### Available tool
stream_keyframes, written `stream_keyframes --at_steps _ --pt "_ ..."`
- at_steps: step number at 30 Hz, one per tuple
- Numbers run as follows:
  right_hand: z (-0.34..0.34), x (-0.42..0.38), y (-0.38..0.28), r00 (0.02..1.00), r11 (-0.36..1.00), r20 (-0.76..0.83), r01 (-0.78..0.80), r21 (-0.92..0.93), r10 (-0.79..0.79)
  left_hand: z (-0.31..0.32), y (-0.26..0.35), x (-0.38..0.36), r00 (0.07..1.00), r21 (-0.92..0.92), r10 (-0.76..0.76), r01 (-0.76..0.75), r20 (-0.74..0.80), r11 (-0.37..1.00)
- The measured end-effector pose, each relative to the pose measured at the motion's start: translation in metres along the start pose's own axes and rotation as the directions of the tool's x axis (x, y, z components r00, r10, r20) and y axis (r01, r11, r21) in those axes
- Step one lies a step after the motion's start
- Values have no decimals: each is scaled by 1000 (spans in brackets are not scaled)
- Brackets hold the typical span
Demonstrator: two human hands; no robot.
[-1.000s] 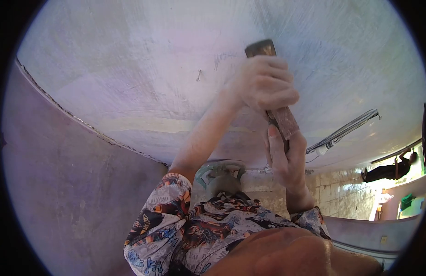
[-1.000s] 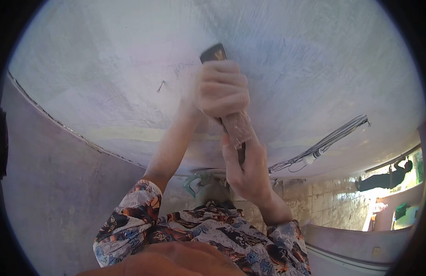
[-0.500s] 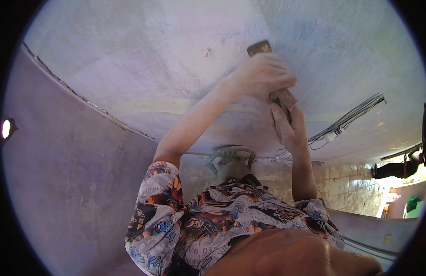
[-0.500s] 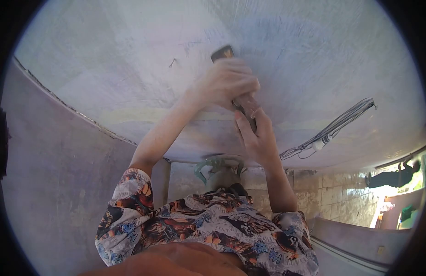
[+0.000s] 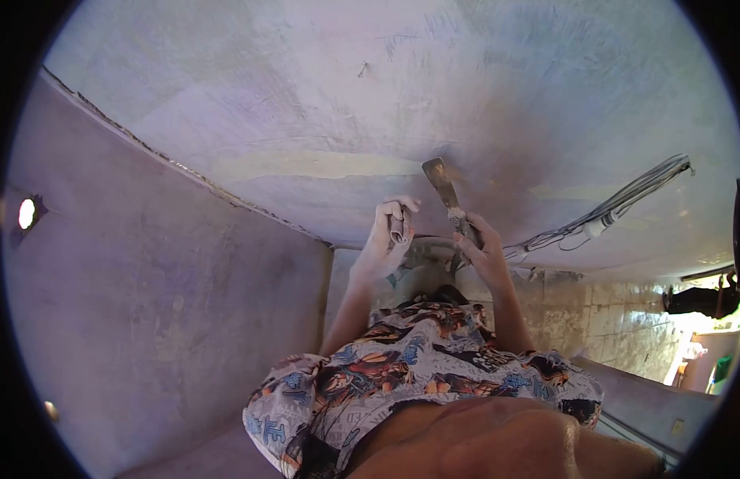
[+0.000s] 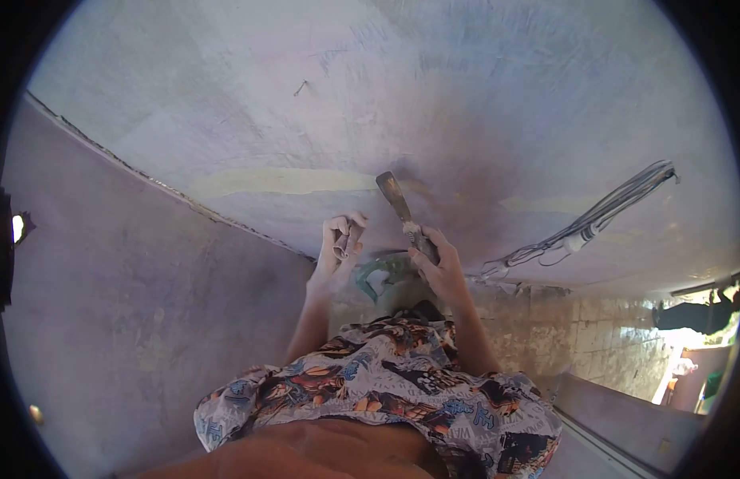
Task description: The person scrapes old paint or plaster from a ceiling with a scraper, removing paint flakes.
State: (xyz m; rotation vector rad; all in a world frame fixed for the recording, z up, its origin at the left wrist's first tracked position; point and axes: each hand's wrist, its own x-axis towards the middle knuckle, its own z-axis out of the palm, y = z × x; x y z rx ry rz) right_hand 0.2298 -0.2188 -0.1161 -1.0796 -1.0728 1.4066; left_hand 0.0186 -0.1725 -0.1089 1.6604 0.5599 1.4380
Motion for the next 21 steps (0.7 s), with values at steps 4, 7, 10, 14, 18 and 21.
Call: stream_keyframes --at_steps 4,7,10,14,18,21 --pt "28 1 -18 992 987 -31 125 99 -122 7 0 -30 964 -203 -193 155 -183 967" --pt "25 8 -16 990 997 131 56 -61 -47 15 13 -34 879 -130 -373 350 -298 928" --pt "30 16 -17 981 990 145 136 -40 -128 21 24 -23 901 61 -211 252 -378 966" --pt "33 26 -18 953 971 204 237 -32 -226 19 38 -9 946 363 -104 218 -308 906" --pt "34 31 -23 958 968 144 251 7 -249 31 49 3 970 497 2 124 -245 859" --pt "32 36 -39 949 956 130 291 -21 -286 43 57 13 975 478 24 87 -222 874"
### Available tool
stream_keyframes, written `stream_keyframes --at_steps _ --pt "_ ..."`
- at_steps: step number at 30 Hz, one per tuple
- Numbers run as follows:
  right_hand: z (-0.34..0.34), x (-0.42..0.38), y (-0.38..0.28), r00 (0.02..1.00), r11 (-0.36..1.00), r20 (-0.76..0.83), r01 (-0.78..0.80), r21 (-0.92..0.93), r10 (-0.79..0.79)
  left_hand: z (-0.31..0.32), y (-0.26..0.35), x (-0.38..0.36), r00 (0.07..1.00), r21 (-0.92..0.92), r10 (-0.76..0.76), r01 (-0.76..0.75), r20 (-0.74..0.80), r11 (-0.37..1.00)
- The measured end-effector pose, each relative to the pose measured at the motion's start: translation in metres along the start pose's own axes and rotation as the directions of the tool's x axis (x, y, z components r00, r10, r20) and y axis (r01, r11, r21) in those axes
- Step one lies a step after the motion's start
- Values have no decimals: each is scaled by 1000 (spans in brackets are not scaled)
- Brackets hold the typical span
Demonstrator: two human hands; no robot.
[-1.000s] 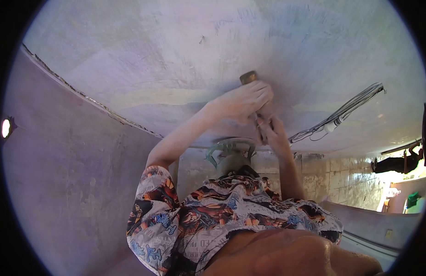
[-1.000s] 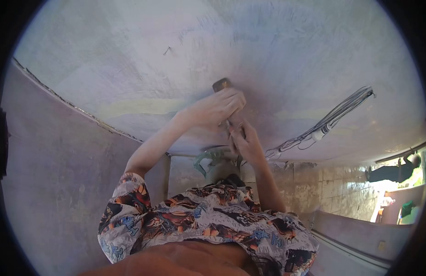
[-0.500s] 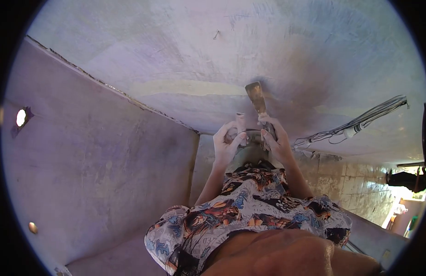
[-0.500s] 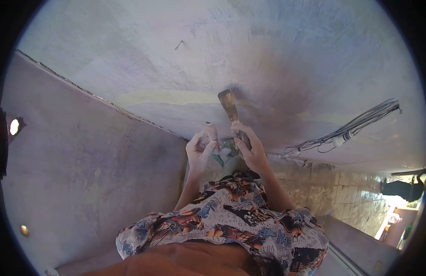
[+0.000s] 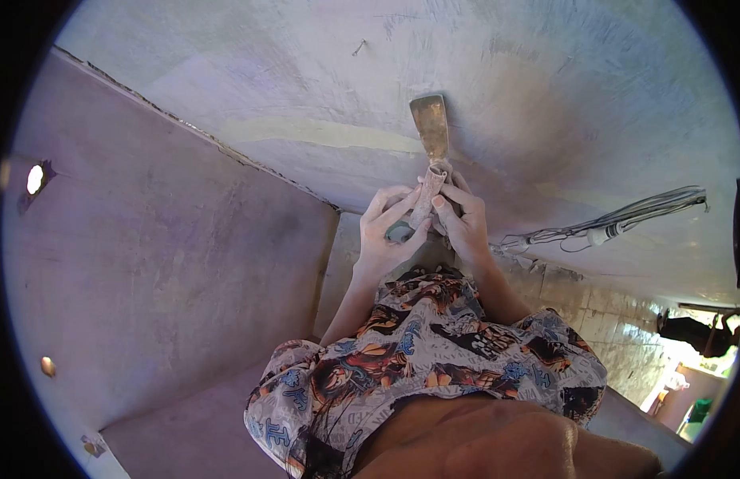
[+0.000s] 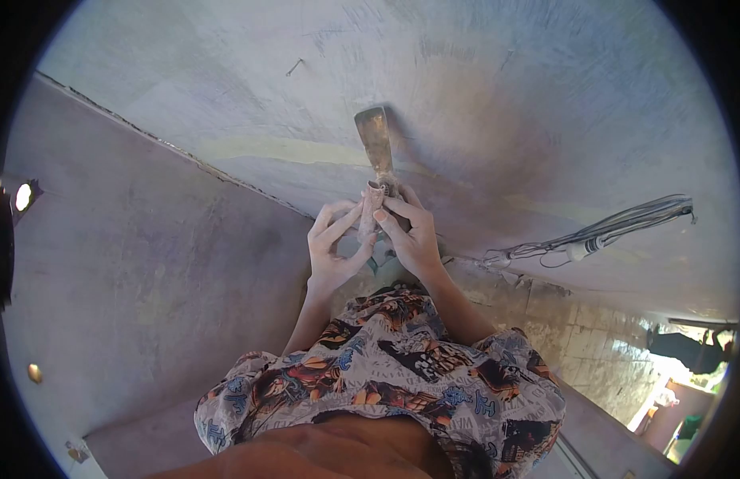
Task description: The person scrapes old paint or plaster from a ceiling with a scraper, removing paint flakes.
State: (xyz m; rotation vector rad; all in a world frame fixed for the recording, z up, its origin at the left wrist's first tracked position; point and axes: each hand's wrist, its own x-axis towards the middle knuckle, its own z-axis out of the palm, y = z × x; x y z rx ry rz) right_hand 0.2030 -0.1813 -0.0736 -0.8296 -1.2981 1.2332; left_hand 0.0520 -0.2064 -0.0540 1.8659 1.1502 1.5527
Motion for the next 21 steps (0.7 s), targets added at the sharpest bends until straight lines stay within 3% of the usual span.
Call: stream_keyframes --at_steps 5,7,8,10,12,13,14,15,17,21 --pt "1 7 -6 1000 1000 22 -21 -13 22 2 -4 2 1000 126 11 -13 15 992" --pt "0 7 -13 996 1000 87 20 -8 -19 1 2 3 1000 170 -11 6 29 985" --pt "-1 9 -14 984 985 114 150 -82 -141 1 7 2 1000 199 -11 7 17 980" --pt "-6 9 -18 987 994 137 92 -60 -83 0 7 -1 1000 223 -18 17 3 975" --pt "-12 11 -22 986 999 166 38 -34 -32 0 4 1 999 56 -2 -1 41 998" --pt "-15 12 -23 976 993 213 -70 98 48 3 2 0 999 56 -4 2 38 998" --pt "-15 13 -23 956 958 269 -179 222 116 6 -2 0 995 -191 -82 71 -51 979" --pt "-15 13 -22 956 959 271 -178 220 116 8 -3 0 977 -431 -177 110 -118 895" --pt "-16 11 -14 943 928 317 -202 313 98 5 -3 4 972 -458 -198 120 -127 881" --pt "-25 19 -8 881 940 462 -238 245 103 1 -9 18 949 -237 -67 -9 -308 971"
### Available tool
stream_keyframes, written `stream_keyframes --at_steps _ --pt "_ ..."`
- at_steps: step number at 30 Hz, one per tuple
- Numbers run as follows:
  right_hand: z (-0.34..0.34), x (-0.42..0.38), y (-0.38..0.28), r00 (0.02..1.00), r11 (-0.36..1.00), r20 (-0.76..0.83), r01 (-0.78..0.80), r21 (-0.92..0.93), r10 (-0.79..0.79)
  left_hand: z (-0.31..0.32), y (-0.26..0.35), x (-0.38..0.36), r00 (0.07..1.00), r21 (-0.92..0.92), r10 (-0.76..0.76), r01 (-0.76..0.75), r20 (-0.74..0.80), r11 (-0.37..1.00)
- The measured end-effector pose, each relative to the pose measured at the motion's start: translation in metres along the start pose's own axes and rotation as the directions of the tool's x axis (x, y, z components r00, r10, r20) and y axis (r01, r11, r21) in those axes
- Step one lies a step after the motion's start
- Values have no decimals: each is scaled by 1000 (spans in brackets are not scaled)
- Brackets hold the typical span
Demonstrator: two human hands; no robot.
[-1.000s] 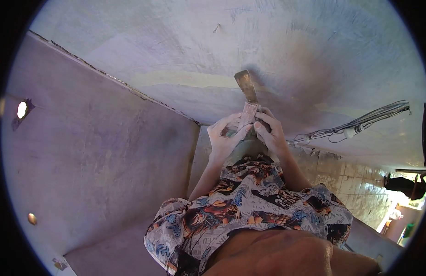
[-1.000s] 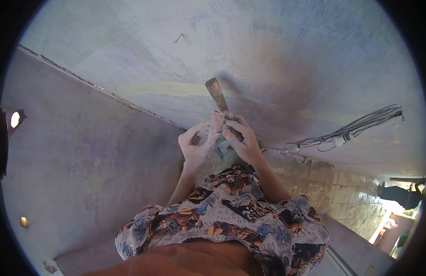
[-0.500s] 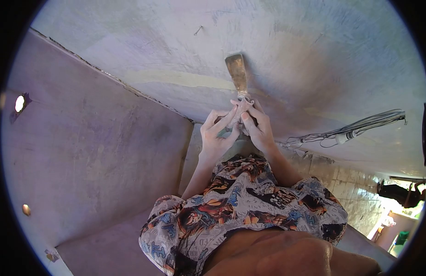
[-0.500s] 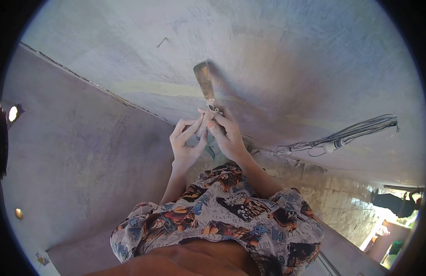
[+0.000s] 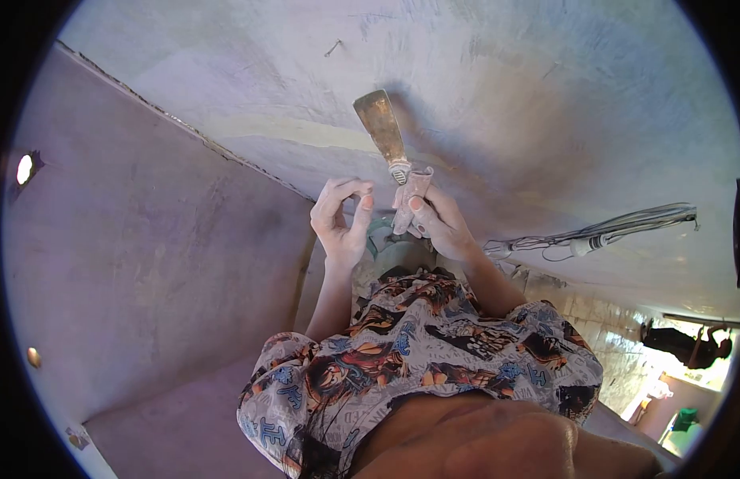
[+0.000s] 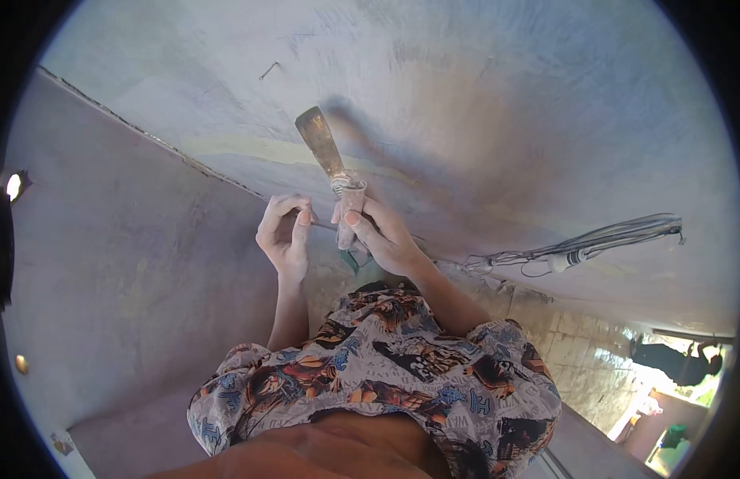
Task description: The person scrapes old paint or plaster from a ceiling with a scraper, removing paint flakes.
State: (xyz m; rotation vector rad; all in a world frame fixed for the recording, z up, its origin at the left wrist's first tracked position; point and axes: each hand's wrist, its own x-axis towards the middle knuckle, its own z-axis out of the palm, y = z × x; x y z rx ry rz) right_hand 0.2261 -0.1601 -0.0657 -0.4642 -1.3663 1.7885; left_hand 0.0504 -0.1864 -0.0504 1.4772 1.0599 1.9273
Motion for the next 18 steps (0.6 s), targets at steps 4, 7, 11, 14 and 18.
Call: stream_keyframes --at_steps 4,7,11,14,18 --pt "9 10 -8 965 850 -80 180 -495 -250 10 24 15 989 300 6 -51 147 953" --pt "10 12 -9 932 737 -70 235 -634 -356 16 26 17 980 327 88 -142 176 934" --pt "6 9 -9 925 694 -133 168 -700 -357 16 29 20 982 349 16 -82 186 933" --pt "15 7 -21 916 694 -172 143 -706 -364 14 28 20 975 260 -56 -2 214 966" --pt "12 5 -26 919 713 -114 209 -669 -377 8 25 19 972 105 -111 91 209 990"
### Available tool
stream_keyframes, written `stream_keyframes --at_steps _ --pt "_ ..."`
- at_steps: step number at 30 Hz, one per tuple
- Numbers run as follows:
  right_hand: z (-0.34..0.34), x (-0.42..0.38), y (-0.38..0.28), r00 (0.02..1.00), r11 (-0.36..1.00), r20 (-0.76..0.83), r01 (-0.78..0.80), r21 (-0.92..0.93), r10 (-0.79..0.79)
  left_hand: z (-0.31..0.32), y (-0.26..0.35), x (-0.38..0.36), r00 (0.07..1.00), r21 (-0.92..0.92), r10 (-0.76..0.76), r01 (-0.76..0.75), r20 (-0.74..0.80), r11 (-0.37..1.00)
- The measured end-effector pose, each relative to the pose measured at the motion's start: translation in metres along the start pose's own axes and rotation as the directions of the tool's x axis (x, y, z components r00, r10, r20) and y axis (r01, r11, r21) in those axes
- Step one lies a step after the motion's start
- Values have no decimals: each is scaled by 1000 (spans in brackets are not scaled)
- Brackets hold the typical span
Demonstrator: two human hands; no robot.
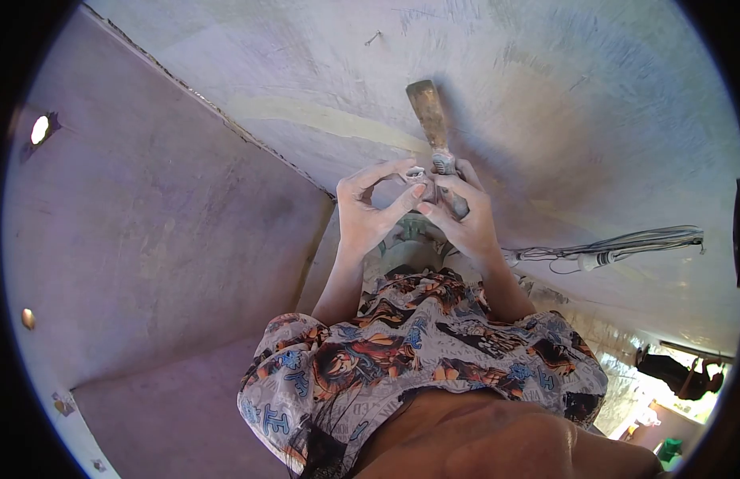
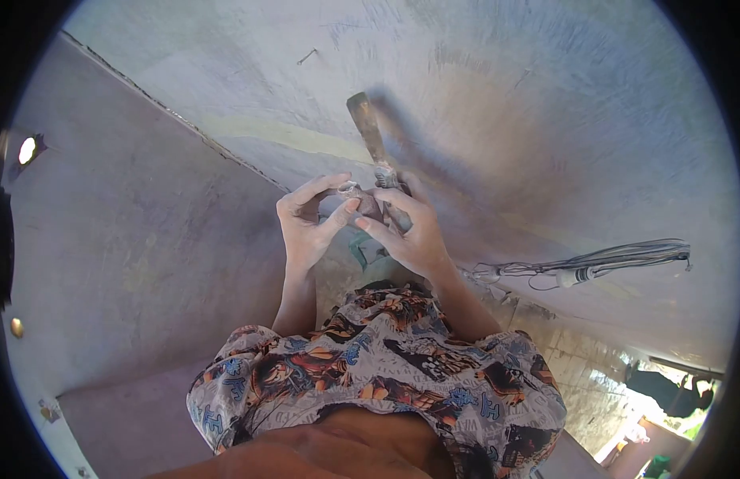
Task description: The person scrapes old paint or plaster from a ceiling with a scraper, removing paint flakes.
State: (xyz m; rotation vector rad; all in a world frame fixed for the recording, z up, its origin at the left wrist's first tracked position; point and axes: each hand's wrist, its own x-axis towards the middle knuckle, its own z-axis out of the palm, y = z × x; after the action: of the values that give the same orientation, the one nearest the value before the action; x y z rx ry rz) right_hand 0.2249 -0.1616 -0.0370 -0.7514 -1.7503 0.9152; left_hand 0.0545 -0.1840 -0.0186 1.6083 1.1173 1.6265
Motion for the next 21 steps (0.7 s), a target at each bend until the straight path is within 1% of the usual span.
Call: stream_keyframes --at_steps 1,2,3,4,5,6,7,8,9,10,11,14,16,17,18,19,20,21 --pt "-1 -1 -4 999 998 -32 -41 49 43 -1 0 0 1000 -37 -15 15 -17 999" --pt "-1 -2 -6 994 992 -61 -82 98 88 -1 0 -1 1000 -32 -15 14 -21 999" --pt "-1 -1 -3 995 992 -57 -80 101 86 -2 0 -2 999 -74 -40 39 -5 997" --pt "0 0 3 996 997 -90 -19 74 26 -2 0 -2 998 -114 -63 65 14 991" --pt "0 -1 5 992 998 -123 38 44 -32 -2 -2 -2 998 -111 -65 67 15 992" --pt "0 -2 4 992 998 -125 37 47 -31 0 -4 -3 997 -207 -79 80 14 975" --pt "0 -2 1 987 998 -161 6 60 3 1 -6 -3 996 -301 -91 92 16 949" --pt "0 -2 -2 980 997 -196 -23 73 37 0 -7 -4 996 -299 -90 92 19 950" --pt "-1 -2 -2 980 997 -198 -21 72 35 -2 -8 -4 995 -252 -97 100 22 962" --pt "-1 -2 -2 978 1000 -210 -10 23 15 -4 -9 -5 994 -206 -104 107 25 973" --pt "-2 -3 -3 975 1000 -222 0 -27 -6 -5 -11 -7 994 -206 -103 106 26 973" --pt "0 -5 -7 972 1000 -232 -29 2 29 -8 -14 -13 994 -231 -111 113 19 966" --pt "3 -3 -4 976 1000 -217 -23 12 25 -12 -15 -15 991 -316 -128 135 43 939" --pt "4 -2 -4 979 1000 -201 -16 19 19 -12 -16 -16 990 -316 -130 138 46 939" --pt "6 -2 -5 979 1000 -203 -17 20 21 -13 -17 -16 992 -291 -127 125 14 949" --pt "9 -1 -8 975 995 -203 -75 73 89 -14 -17 -16 992 -265 -121 112 -19 958" --pt "10 -2 -10 968 983 -199 -132 124 155 -13 -15 -18 993 -264 -120 110 -21 958" --pt "10 -2 -8 968 983 -196 -130 126 154 -10 -11 -18 988 -234 -145 128 -57 964"
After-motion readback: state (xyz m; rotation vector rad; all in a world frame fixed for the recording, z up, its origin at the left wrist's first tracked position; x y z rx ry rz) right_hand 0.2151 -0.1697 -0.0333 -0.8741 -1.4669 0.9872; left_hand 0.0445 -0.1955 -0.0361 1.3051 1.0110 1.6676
